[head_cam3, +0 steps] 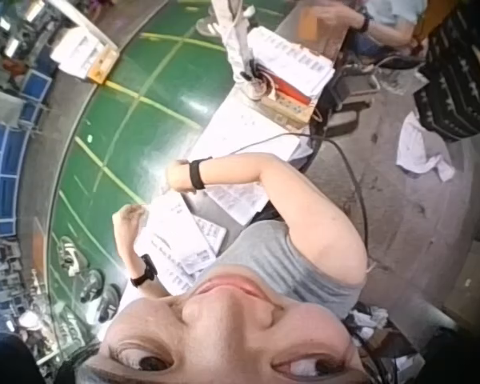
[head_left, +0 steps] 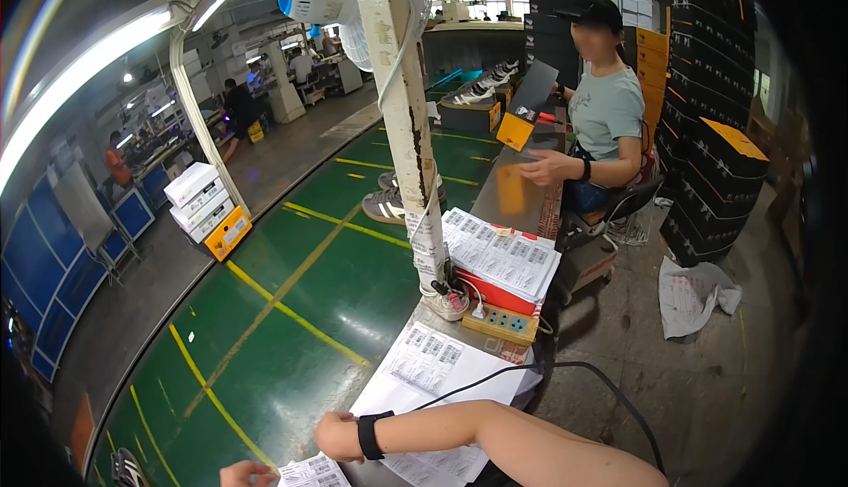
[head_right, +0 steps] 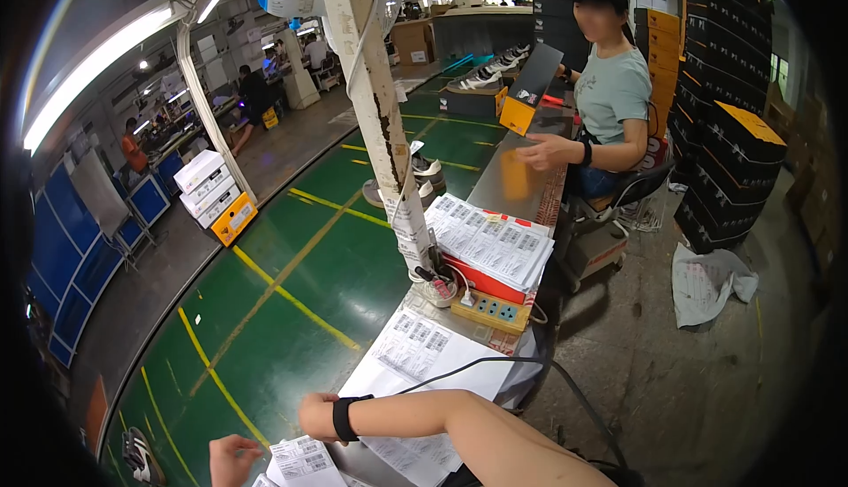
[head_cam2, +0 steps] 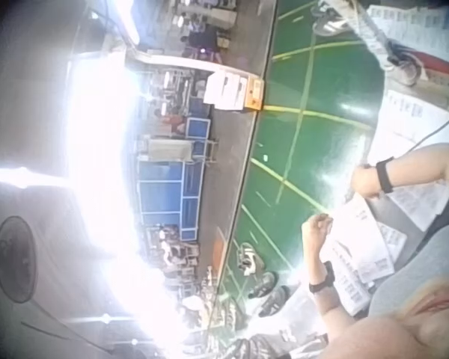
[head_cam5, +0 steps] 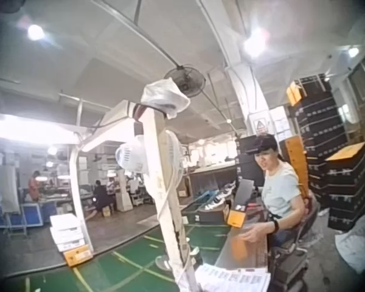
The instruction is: Organize shoes on a conveyor belt and verify them with paperwork.
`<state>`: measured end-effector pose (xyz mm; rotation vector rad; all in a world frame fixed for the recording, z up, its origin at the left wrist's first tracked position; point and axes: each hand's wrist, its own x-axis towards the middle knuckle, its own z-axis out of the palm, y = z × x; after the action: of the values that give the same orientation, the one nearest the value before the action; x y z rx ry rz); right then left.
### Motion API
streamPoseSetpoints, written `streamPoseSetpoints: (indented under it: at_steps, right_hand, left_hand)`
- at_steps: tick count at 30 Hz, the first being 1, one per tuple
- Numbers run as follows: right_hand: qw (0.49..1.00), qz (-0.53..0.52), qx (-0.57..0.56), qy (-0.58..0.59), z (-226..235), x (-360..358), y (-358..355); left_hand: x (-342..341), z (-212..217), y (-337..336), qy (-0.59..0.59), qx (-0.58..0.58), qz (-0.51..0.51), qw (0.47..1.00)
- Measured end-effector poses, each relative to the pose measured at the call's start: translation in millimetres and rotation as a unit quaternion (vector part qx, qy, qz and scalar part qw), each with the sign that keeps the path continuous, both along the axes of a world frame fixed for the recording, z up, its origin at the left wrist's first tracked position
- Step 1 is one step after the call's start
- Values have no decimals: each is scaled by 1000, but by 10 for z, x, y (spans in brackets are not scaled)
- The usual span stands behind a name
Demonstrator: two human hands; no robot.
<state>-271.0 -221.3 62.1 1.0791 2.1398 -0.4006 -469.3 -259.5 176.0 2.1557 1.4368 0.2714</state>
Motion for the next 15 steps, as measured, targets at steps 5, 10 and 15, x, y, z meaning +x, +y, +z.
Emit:
streamPoseSetpoints:
  at_steps: [5, 10, 15]
  right_hand:
    - [1000, 0, 2, 4, -35, -134, -22]
    - [997, -1, 39, 71, -756, 170, -111]
    - [975, 18, 193, 108, -653, 506, -385]
  left_hand:
    - [-1611, -851, 1042, 181, 69, 30, 981]
    - [-2427, -1792, 1458, 147, 151, 227, 951]
    - [-2604, -1737, 1464, 241, 81, 433, 865]
